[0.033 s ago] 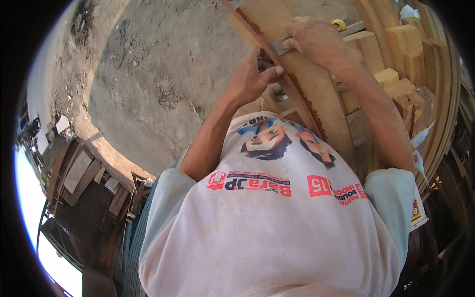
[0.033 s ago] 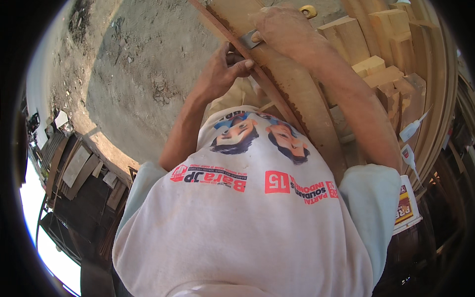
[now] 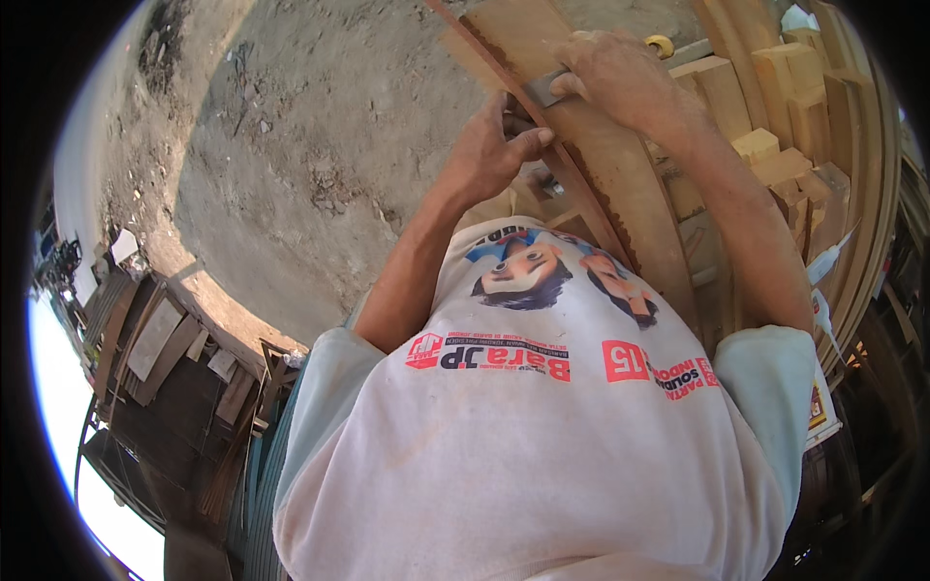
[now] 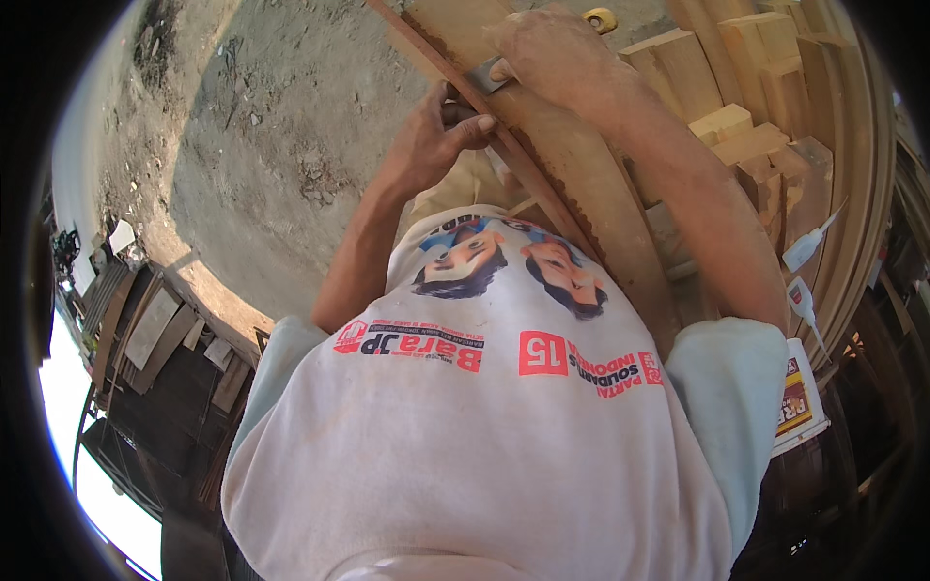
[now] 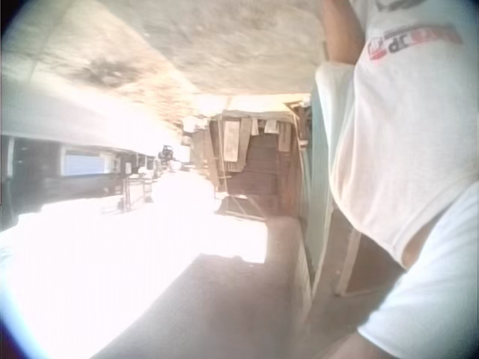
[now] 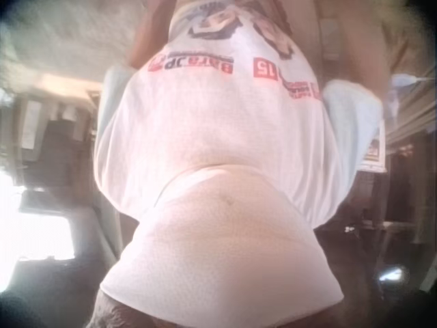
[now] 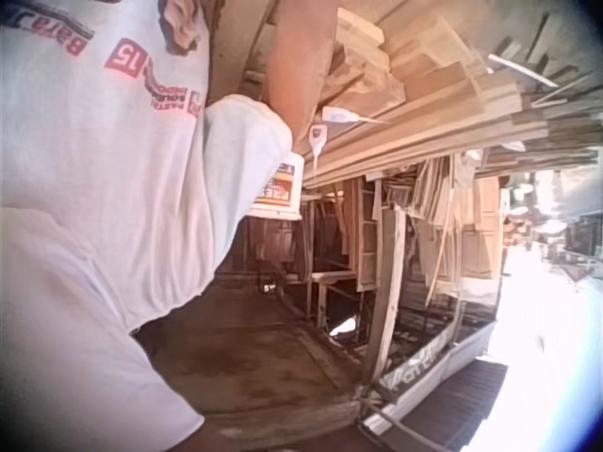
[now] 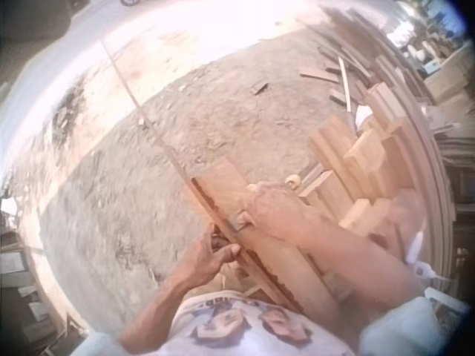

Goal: The person uses a chisel to carve and shape the edge of a long, thin wooden strip. They hold the wood with one hand and strike the chisel with the other to remove material. The person then uses a putty knife to smooth the carved edge and applies a substance from a white bottle to the wood.

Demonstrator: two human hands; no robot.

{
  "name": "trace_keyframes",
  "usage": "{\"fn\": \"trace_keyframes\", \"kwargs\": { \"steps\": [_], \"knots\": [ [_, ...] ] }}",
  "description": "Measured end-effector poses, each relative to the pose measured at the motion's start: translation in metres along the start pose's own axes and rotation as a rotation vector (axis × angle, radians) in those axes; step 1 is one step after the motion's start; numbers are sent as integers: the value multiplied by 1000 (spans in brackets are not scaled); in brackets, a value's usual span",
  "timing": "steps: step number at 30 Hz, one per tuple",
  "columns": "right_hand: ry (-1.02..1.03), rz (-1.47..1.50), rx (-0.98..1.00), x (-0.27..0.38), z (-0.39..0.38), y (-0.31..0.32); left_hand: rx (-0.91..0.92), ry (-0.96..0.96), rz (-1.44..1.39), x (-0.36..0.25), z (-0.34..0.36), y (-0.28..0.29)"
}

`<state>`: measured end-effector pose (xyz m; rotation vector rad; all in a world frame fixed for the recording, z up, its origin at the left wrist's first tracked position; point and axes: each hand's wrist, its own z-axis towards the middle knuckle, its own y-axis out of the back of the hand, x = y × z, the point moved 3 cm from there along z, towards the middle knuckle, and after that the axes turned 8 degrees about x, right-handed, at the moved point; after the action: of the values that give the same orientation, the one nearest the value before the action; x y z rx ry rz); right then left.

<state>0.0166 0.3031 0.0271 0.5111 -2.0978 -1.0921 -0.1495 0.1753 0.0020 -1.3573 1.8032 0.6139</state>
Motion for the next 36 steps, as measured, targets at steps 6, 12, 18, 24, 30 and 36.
{"fn": "trace_keyframes", "kwargs": {
  "steps": [6, 12, 18, 24, 30, 36],
  "knots": [
    [-7, 56, 6, 0, -10, 1, 6, 24, -30, -8, -3, -2],
    [-45, 89, 49, 3, -13, 4, 30, -28, -50, -6, -3, 2],
    [-37, 74, 0, 1, -17, -7, 25, 17, -44, -7, -1, 0],
    [-22, 73, 3, 2, -31, -3, 7, 8, -5, -2, -1, 0],
    [-51, 64, 18, 5, -39, -7, 65, -38, -35, -7, 0, 0],
    [-62, 100, 29, 5, -49, -12, 56, -19, -83, -11, -3, -2]
  ]
}}
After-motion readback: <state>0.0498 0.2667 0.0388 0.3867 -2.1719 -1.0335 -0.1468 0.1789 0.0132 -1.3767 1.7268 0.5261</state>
